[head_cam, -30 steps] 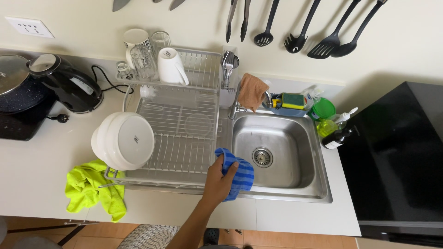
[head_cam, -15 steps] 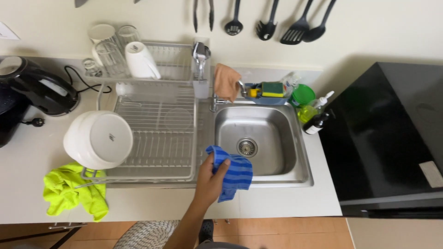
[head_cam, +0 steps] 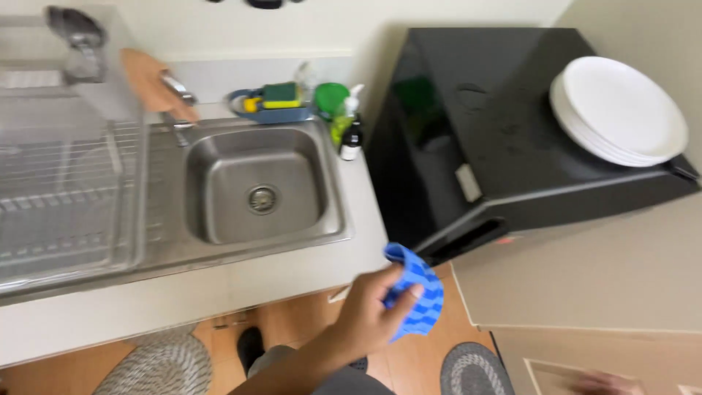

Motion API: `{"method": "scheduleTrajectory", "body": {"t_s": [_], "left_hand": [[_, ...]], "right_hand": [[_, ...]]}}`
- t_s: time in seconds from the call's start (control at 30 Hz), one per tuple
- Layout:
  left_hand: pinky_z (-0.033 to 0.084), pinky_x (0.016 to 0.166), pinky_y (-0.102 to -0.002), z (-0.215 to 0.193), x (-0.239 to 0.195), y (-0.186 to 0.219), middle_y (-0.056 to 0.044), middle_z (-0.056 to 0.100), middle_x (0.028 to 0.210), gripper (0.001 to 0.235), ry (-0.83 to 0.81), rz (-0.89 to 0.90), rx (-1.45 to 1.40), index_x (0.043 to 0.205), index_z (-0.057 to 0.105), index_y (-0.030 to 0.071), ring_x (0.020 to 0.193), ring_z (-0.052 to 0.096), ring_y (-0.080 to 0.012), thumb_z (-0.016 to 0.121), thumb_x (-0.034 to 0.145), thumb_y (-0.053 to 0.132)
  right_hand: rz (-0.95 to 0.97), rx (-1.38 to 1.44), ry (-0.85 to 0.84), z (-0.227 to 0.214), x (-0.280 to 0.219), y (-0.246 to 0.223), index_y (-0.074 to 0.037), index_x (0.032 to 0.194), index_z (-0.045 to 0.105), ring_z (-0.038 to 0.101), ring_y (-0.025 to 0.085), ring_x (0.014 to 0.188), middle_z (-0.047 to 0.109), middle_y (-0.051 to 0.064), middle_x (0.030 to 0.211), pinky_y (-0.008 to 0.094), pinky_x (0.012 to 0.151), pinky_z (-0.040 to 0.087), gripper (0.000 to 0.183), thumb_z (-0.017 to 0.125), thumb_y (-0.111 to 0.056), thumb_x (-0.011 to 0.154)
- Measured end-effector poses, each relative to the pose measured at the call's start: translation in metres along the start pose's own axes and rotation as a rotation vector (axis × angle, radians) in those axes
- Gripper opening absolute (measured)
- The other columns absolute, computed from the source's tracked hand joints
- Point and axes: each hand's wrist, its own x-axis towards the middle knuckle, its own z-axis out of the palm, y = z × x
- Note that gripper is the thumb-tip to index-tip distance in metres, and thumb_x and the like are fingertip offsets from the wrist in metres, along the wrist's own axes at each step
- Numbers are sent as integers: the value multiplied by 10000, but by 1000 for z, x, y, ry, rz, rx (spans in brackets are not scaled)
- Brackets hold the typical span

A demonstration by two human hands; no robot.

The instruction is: The person dries a white mug, a small white bowl, and several white plates using a blue cloth. They pick up each item from a stack on top of a black refrigerator, wipe it dry, and place it into a metal dish rack next to the sink.

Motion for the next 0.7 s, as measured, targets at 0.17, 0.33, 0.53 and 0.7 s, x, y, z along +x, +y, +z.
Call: {"method": "scheduleTrajectory", "body": {"t_s": [0.17, 0.33, 0.53, 0.7], "left_hand": [[539, 585, -383, 123, 15, -38, -131, 703, 929, 140, -295, 196, 545, 1017, 672, 42, 681, 687, -281, 677, 1014, 182], [544, 649, -399, 174, 46, -52, -132, 693, 970, 167, -517, 268, 378, 1107, 700, 46, 759, 691, -300, 642, 997, 158], [569, 706, -346, 158, 123, -6, -107, 725, 1008, 241, -617, 409, 292, 1076, 685, 50, 796, 726, -249, 712, 970, 264], [511, 541, -322, 145, 255, 17, -77, 709, 735, 195, -402, 234, 484, 907, 724, 62, 605, 669, -184, 730, 937, 254]], "right_hand": [[-32, 3, 87, 325, 101, -90, -9, 1569, 405, 492, 400, 1396, 502, 253, 1529, 567, 1140, 343, 729, 421, -504, 1034], [-57, 932, 180, 363, 130, -122, -71, 1563, 378, 415, 384, 1447, 426, 192, 1572, 573, 1175, 316, 607, 373, -530, 1165], [198, 523, 703, 297, 167, -149, -77, 1468, 474, 518, 356, 1296, 546, 180, 1420, 564, 1081, 379, 620, 405, -554, 1078], [-160, 202, 717, 280, 217, -222, -31, 1526, 438, 553, 355, 1323, 545, 179, 1475, 549, 1117, 432, 638, 443, -463, 1057]]}}
